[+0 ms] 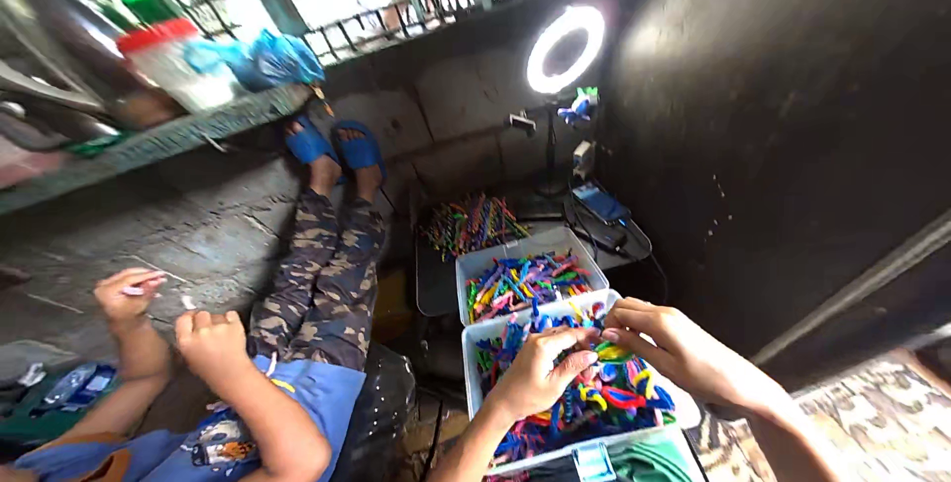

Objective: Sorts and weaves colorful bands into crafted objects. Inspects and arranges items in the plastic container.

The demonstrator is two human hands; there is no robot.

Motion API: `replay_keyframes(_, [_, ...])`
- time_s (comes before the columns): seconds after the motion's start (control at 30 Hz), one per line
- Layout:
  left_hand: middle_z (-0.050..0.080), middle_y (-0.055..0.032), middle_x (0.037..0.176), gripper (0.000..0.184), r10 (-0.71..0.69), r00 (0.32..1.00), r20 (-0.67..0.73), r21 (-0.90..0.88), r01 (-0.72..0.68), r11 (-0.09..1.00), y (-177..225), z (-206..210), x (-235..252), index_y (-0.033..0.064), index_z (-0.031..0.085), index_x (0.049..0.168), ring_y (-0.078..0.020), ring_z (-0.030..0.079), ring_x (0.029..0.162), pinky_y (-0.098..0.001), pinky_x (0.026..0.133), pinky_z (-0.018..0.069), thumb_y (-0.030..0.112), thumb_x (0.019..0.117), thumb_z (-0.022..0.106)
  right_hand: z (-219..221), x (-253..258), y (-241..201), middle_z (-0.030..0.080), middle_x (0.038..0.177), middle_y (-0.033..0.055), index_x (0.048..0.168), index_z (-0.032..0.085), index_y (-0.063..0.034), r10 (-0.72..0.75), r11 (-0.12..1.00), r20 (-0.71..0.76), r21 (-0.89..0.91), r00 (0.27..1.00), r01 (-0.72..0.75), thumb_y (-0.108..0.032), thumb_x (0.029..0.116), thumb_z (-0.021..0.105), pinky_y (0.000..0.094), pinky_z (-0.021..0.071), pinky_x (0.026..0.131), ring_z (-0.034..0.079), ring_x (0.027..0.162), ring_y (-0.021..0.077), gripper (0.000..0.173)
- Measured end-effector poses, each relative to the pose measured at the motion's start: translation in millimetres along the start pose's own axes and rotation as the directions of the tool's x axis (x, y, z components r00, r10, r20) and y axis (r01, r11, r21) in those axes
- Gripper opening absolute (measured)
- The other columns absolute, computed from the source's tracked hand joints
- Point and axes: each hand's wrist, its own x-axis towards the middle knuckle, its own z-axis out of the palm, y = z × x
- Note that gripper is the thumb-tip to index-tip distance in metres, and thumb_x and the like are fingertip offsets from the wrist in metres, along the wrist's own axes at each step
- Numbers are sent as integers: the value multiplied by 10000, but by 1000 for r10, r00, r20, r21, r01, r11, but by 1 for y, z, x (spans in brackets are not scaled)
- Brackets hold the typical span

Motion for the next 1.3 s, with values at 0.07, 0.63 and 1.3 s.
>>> replay_keyframes(0.07, [689,-141,851,270,10,998,62,-19,-9,1000,3,-8,1,-136,690,967,-59,633,776,-201,776,522,85,1028,547,1,6,-4,651,857,18,948,702,-50,35,997,-69,72,997,-30,-302,1042,512,156,477,698,593,766,16,329])
replay_keyframes(0.63, [683,14,1012,86,250,576,-778,308,3,951,135,-273,132,47,730,945,-18,594,972,-215,885,464,118,963,684,19,8,17,730,1047,139,1206,693,-13,274,955,76,100,959,-281,-339,1053,518,432,545,891,701,961,235,401])
replay_keyframes(1.3, [587,-52,1129,150,407,611,-679,578,104,809,138,-282,127,46,748,948,-75,496,1138,-222,999,384,192,933,719,24,12,28,648,1224,288,1283,639,52,510,860,293,-193,809,-472,-312,1040,609,575,444,1041,603,1193,447,439])
